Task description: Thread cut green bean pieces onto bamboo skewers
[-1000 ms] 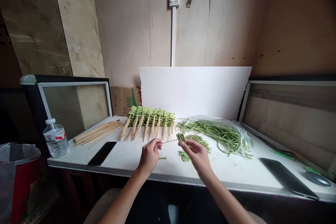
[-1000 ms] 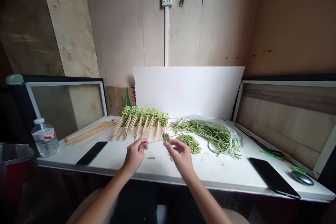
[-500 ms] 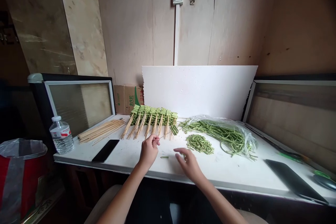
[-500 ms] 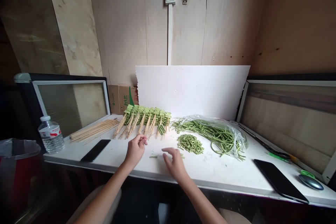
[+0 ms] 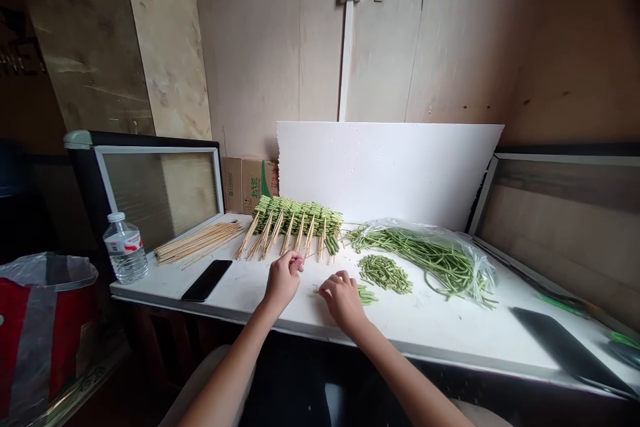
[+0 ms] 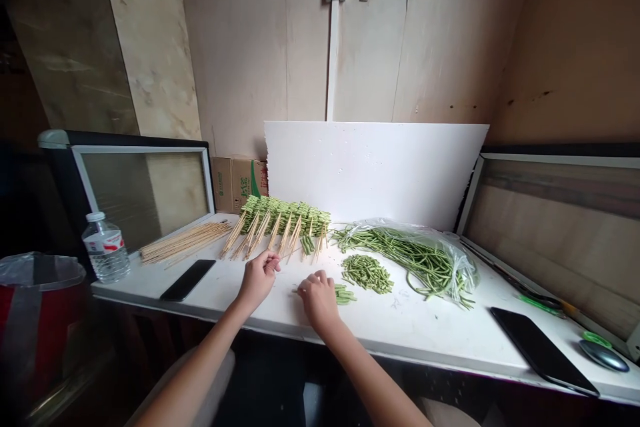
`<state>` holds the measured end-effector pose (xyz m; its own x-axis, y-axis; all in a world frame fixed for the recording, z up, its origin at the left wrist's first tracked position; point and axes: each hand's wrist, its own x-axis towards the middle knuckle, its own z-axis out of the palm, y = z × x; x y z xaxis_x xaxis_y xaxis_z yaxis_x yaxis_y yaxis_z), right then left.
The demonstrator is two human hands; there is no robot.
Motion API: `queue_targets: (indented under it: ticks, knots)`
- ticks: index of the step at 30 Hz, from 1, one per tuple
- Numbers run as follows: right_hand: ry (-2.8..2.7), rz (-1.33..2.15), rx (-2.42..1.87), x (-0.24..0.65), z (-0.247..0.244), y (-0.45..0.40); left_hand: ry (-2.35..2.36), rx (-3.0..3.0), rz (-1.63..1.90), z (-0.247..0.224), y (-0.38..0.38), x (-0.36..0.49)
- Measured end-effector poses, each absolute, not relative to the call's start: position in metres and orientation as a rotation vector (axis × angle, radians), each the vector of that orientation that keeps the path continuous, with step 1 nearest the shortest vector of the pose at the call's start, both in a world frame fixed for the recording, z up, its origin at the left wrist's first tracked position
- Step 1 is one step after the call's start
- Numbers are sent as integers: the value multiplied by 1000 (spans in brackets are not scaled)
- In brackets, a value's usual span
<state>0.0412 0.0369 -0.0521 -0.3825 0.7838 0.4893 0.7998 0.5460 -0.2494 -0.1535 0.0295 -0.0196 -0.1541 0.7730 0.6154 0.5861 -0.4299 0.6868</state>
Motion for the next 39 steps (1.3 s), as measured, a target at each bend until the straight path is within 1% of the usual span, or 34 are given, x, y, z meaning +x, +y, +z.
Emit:
queue_targets:
  ticks: [2, 5, 7, 12, 20, 27, 34, 39]
  knots:
    - [-2101, 151, -1241, 57, -49, 37, 1572, 1919, 1632, -19, 30, -156]
    - [-1816, 693, -1150, 93, -41, 41, 1566, 1916, 1624, -23, 33, -157]
    - [-1618, 963, -1100, 118, -35, 46, 1565, 1926, 1606, -29, 35, -155]
    - [-1157, 1292, -931, 160, -21, 56, 1533, 2022, 1531, -43, 34, -142]
    - [-873, 1460, -741, 168, -7, 56, 1567, 2096, 1461, -38, 23, -137]
    - [-871, 1506, -710, 162, -4, 50, 1576, 2088, 1433, -31, 19, -136]
    - [-931, 1456, -727, 160, -6, 50, 1575, 2091, 1437, -33, 19, -135]
    - [-897, 1481, -721, 159, -6, 50, 1587, 2090, 1445, -35, 20, -135]
